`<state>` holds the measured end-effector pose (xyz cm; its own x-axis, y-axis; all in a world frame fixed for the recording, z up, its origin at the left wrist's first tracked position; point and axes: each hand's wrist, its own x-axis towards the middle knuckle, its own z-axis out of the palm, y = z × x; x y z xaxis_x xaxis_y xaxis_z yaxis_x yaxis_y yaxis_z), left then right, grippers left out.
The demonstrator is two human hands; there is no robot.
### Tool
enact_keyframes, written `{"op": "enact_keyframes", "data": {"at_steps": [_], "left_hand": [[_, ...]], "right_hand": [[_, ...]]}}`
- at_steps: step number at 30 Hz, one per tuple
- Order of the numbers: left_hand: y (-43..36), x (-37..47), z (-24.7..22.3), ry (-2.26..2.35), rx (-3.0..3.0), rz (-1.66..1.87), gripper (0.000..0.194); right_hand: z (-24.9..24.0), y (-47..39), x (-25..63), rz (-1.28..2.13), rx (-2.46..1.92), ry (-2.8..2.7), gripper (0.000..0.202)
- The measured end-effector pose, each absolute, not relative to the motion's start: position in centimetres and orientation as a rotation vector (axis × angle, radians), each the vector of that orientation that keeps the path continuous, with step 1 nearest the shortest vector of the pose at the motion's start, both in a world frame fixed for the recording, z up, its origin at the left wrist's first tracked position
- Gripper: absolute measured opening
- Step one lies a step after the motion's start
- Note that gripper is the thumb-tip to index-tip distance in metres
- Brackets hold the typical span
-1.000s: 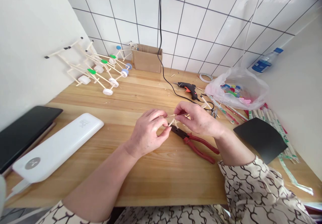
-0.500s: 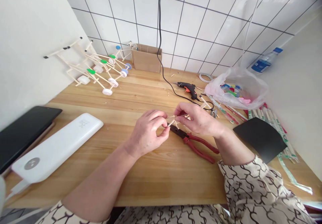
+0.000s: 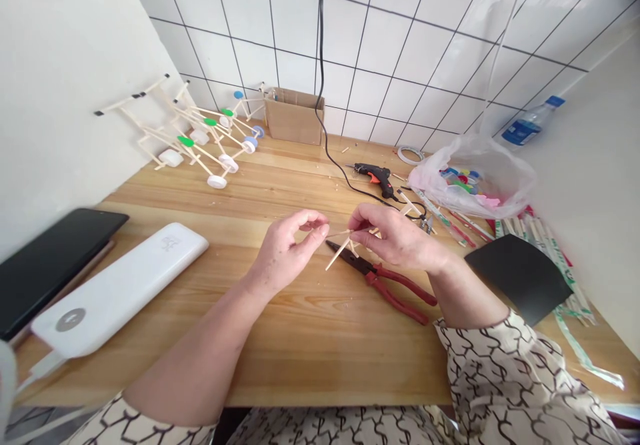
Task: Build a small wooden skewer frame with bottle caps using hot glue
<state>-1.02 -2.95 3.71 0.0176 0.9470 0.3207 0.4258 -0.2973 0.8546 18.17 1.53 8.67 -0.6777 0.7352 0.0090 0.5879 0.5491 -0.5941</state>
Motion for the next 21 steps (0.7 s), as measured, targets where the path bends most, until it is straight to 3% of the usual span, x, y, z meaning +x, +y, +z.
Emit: {"op": "enact_keyframes", "data": {"at_steps": [10, 21], "left_hand": [[-2.4, -1.1, 2.9, 1.239, 1.525, 1.101, 0.026], [-2.4, -0.7, 2.5, 1.223, 1.566, 1.128, 0.022]], "right_hand": [[8.6, 1.3, 18.2, 0.797, -1.059, -2.550, 0.009], [8.6, 1.3, 18.0, 0.785, -1.044, -2.553, 0.008]]}}
